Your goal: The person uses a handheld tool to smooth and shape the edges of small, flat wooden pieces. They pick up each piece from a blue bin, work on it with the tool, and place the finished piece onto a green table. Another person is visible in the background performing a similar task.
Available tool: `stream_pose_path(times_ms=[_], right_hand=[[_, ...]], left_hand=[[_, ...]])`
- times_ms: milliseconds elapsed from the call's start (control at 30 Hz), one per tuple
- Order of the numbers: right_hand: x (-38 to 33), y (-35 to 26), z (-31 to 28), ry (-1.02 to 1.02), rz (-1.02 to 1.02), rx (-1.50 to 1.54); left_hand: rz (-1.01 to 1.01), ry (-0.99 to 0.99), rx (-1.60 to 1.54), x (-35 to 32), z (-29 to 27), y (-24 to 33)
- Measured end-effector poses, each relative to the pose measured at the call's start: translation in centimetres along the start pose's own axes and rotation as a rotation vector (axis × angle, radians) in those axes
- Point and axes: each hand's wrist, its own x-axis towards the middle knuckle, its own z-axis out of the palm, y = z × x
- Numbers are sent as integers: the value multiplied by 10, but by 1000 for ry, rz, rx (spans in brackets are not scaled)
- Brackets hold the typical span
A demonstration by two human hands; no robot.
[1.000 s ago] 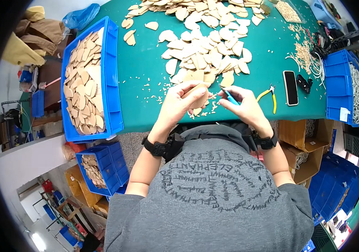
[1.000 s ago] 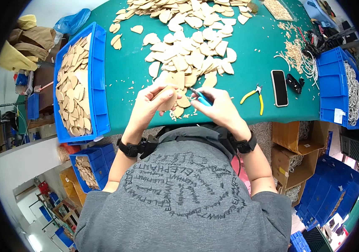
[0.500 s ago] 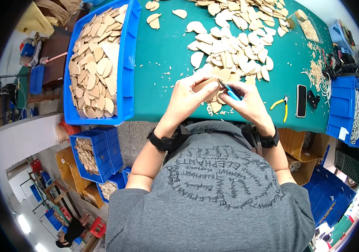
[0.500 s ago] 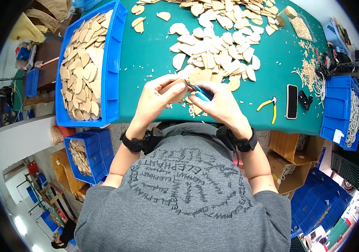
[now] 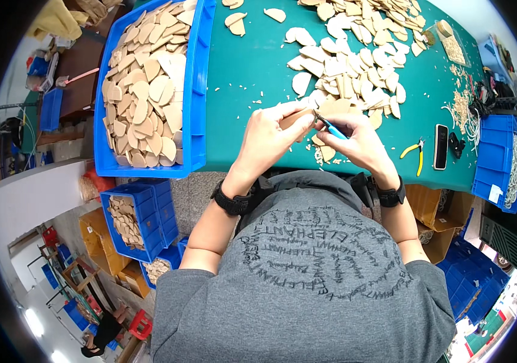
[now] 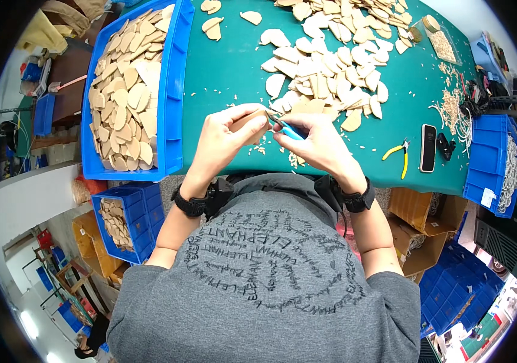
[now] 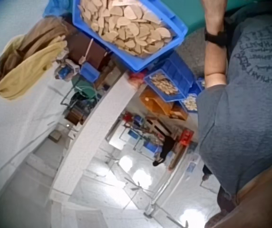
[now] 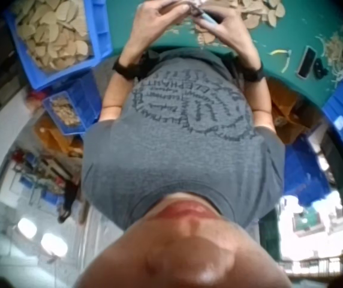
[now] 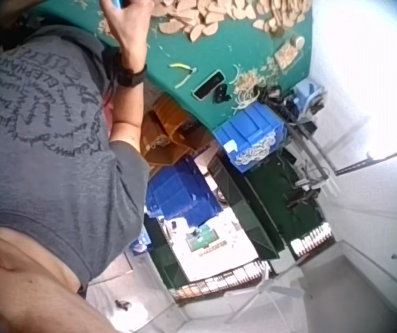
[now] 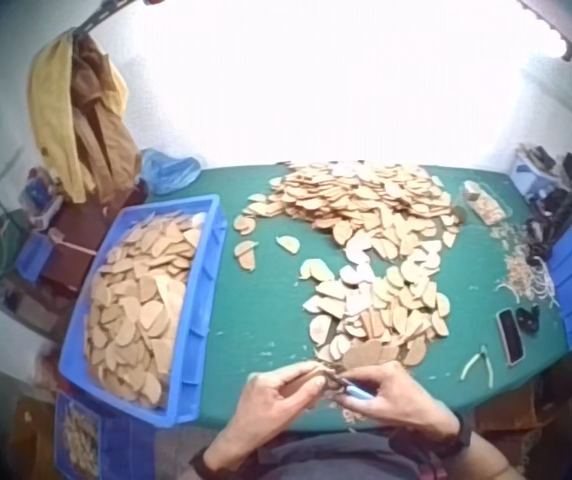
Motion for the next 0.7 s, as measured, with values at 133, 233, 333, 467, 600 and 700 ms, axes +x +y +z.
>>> stream_pose_path(times_ms=[133,233,333,467,600,700], right_hand=[[6,1,13,3,-2,38],[11,0,22,2,12,71],[17,-3,33,20,-14,91],[26,-8,50,53,-23,65],[32,-12,60,90,38,128],[35,-11,65,121,29,195]], left_hand=[[-3,-5,-24,-2,-11,-2],[13,-10,-28,-2,-20,-9],[34,-5,-42,0,-31,-16],[4,-21,-105,-1,-49,-20],[-74,-44,-178,-6,-67,-23],[-42,-2,-335,-5,-79,-35]])
